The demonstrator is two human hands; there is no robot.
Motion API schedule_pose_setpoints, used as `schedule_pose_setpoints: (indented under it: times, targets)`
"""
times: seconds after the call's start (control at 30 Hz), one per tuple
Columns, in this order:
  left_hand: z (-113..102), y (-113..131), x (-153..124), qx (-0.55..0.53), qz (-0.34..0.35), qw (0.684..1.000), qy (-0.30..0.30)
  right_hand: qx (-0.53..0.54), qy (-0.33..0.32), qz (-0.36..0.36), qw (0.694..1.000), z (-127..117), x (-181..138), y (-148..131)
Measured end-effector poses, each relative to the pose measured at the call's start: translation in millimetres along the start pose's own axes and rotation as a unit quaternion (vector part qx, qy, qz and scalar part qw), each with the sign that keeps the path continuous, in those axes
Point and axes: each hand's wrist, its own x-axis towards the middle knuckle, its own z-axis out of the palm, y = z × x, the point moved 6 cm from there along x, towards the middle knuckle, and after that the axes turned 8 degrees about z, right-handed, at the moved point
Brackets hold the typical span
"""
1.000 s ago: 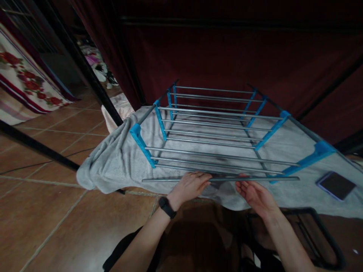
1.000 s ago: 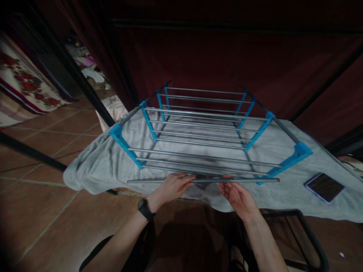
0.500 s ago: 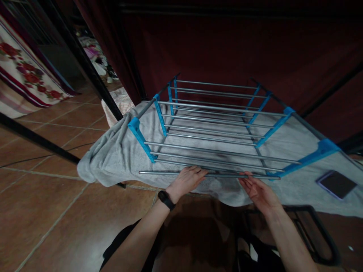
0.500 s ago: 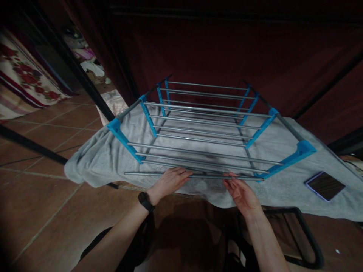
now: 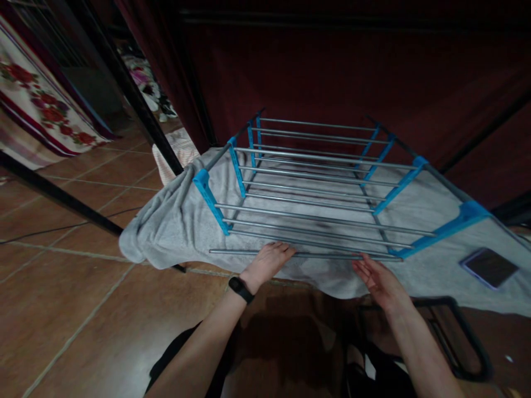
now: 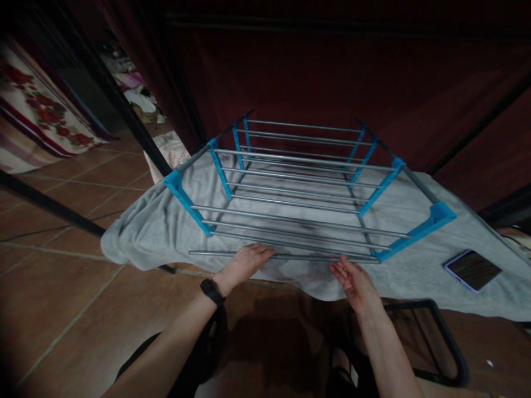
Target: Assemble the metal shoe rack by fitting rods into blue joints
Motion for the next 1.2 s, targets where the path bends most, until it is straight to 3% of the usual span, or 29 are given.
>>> schedule_pose_setpoints:
  times: [0.73,1.2]
  targets:
    - [-8.3,-33.0,-16.7,0.0,-0.08,0.997,-0.01,0.026,0.072,0.005,0.997,-31.9,20.2,-15.8]
    - [-10.8,-33.2,-15.1,-0.001,-0.081,0.997,-0.014,0.014,0.094,0.003,0.996,-41.2,25.9,-16.6]
